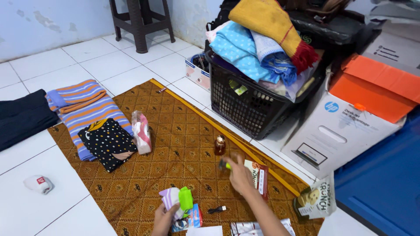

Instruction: The person picks up bottles, tubes, and toiletries from a floor mat, places them onto shelves inside a cabinet, and unfolds a cloth garment on the floor.

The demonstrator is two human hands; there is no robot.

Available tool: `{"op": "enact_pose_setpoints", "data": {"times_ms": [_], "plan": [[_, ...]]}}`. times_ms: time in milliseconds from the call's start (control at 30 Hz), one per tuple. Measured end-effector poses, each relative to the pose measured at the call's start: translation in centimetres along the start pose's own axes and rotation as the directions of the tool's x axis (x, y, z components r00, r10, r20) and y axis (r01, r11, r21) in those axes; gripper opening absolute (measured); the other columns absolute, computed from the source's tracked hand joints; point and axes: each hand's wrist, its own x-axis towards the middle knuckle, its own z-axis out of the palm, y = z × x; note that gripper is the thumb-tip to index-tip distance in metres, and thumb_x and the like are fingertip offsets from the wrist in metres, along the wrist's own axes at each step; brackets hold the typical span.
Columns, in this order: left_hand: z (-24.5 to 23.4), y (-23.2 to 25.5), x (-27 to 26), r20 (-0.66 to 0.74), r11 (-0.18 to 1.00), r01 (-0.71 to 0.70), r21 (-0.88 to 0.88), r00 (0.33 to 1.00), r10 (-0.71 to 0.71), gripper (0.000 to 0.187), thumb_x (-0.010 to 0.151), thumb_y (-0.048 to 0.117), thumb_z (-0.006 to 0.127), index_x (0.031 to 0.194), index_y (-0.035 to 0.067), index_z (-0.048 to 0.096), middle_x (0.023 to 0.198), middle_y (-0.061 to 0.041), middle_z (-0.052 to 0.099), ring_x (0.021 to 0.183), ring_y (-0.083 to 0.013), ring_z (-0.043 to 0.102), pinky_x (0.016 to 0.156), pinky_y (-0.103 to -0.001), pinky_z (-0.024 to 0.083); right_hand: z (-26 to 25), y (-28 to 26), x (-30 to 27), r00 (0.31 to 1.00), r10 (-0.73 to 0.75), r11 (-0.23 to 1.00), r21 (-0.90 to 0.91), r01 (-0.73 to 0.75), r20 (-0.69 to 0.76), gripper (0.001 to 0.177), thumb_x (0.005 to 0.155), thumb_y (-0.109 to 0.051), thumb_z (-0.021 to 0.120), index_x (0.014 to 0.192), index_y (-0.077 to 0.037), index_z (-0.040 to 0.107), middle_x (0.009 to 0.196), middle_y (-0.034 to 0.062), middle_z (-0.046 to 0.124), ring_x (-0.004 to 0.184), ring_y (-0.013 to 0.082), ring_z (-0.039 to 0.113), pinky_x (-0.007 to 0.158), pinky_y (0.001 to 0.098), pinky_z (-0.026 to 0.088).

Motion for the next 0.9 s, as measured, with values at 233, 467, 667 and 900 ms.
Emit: {"op": "enact_pose_setpoints", "data": {"times_ms": [233,467,667,900], "plan": [[-0.2,0.0,1.6,0.020,0.992,-0.051,-0.113,0.998,0.054,0.045,0.083,0.001,0.069,0.127,-0.010,0.062,0.105,-0.028,0.078,0.090,-0.0338,0.081,0.081,-0.045,0.066,-2.3,-5.4,7.6,0.977,0.144,0.982,-0.146,-0.122,0.157,0.096,0.095,0.011,0.050,0.159,-0.054,0.020,0.173,0.0187,-0.013,0.074,0.0189,0.062,0.063,0.0299,0.059],[-0.7,0.0,1.9,0.023,0.995,0.079,-0.054,0.997,-0.077,0.047,0.087,0.002,0.068,0.131,-0.010,0.058,0.109,-0.035,0.077,0.090,-0.0411,0.081,0.084,-0.055,0.067,3.2,-1.3,12.6,0.997,-0.025,0.973,-0.231,0.007,-0.075,0.041,0.106,-0.032,0.055,0.147,-0.030,0.048,0.140,0.0224,0.050,0.094,0.0316,0.068,0.082,0.0462,0.056],[-0.2,0.3,1.3,0.088,0.968,-0.026,-0.249,0.995,0.049,0.053,0.083,0.001,0.070,0.134,-0.009,0.057,0.112,-0.029,0.077,0.098,-0.0387,0.077,0.087,-0.052,0.063,2.1,0.3,8.0,0.965,0.243,0.964,0.082,-0.251,0.095,0.035,0.106,-0.032,0.046,0.141,-0.027,0.048,0.153,0.0202,0.040,0.098,0.0362,0.075,0.084,0.0435,0.067],[3.2,3.3,0.1,-0.078,0.953,-0.231,0.194,0.965,0.250,0.055,0.083,0.016,0.074,0.133,-0.002,0.062,0.112,-0.023,0.077,0.104,-0.0338,0.076,0.092,-0.046,0.058,8.0,8.9,1.5,0.927,0.012,0.784,0.579,0.224,-0.374,0.047,0.087,-0.026,0.078,0.127,-0.008,0.061,0.121,0.0142,0.072,0.114,0.0201,0.065,0.100,0.0351,0.049]]}}
